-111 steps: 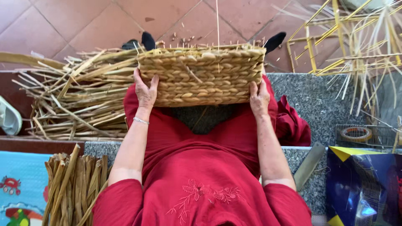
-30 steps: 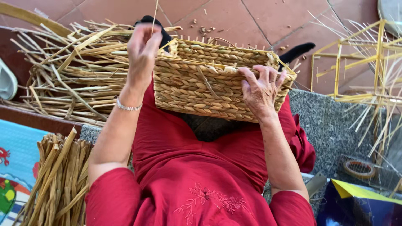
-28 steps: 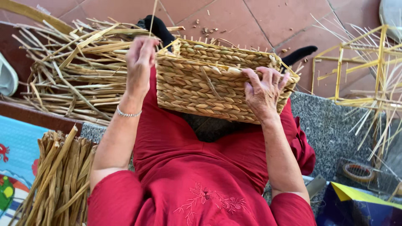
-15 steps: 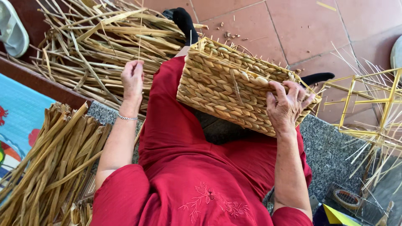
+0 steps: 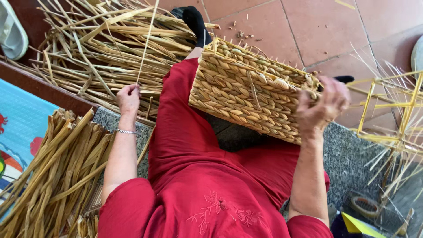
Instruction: The person weaves a rectangular basket using dried palm leaves, interlacing strands by hand and trimming excess material with shears. The basket is rotated and adjusted throughout the process to complete the weave and finish the edges.
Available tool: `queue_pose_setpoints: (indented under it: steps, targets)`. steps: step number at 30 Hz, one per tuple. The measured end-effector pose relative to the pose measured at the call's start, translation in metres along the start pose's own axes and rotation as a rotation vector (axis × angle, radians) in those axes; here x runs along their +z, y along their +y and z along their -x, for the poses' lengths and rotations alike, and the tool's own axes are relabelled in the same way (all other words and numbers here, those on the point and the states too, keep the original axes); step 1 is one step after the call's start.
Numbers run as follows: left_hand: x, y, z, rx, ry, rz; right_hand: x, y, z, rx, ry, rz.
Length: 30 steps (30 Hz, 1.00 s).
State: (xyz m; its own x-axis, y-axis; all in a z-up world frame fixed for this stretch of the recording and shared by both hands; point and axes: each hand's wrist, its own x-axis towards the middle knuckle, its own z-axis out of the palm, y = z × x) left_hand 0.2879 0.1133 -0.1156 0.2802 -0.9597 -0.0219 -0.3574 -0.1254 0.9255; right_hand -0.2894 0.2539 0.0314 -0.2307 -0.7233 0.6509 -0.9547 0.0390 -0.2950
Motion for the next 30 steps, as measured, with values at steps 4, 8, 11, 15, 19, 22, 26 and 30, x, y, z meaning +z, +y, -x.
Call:
queue_pose_setpoints:
  steps: [4, 8, 11, 15, 19, 22, 26, 30]
  targets:
    - [-0.013, 0.012, 0.007, 0.096, 0.082, -0.643, -0.023, 0.042, 0.026, 0.258, 0.06, -0.013]
    - [0.012, 0.054, 0.026, 0.467, 0.083, -0.722, -0.021, 0.069, 0.063, 0.581, 0.036, -0.36]
    - [0.067, 0.087, 0.035, 0.763, -0.061, -0.526, -0.008, 0.067, 0.086, 0.753, -0.027, -0.68]
    - [0.129, 0.117, 0.051, 0.727, -0.239, -0.591, 0.004, 0.043, 0.102, 0.89, -0.05, -0.942]
    - [0.151, 0.147, 0.058, 0.302, -0.434, -0.229, 0.006, 0.039, 0.105, 0.931, 0.011, -0.986]
    - [0.164, 0.18, 0.048, 0.29, -0.425, -0.092, 0.009, 0.044, 0.104, 0.988, 0.119, -1.059]
    - [0.181, 0.237, 0.025, 0.578, -0.332, -0.193, 0.015, 0.029, 0.124, 1.007, 0.248, -1.121]
    - [0.181, 0.292, 0.004, 0.959, -0.387, -0.148, 0.036, -0.011, 0.151, 1.085, 0.319, -1.235]
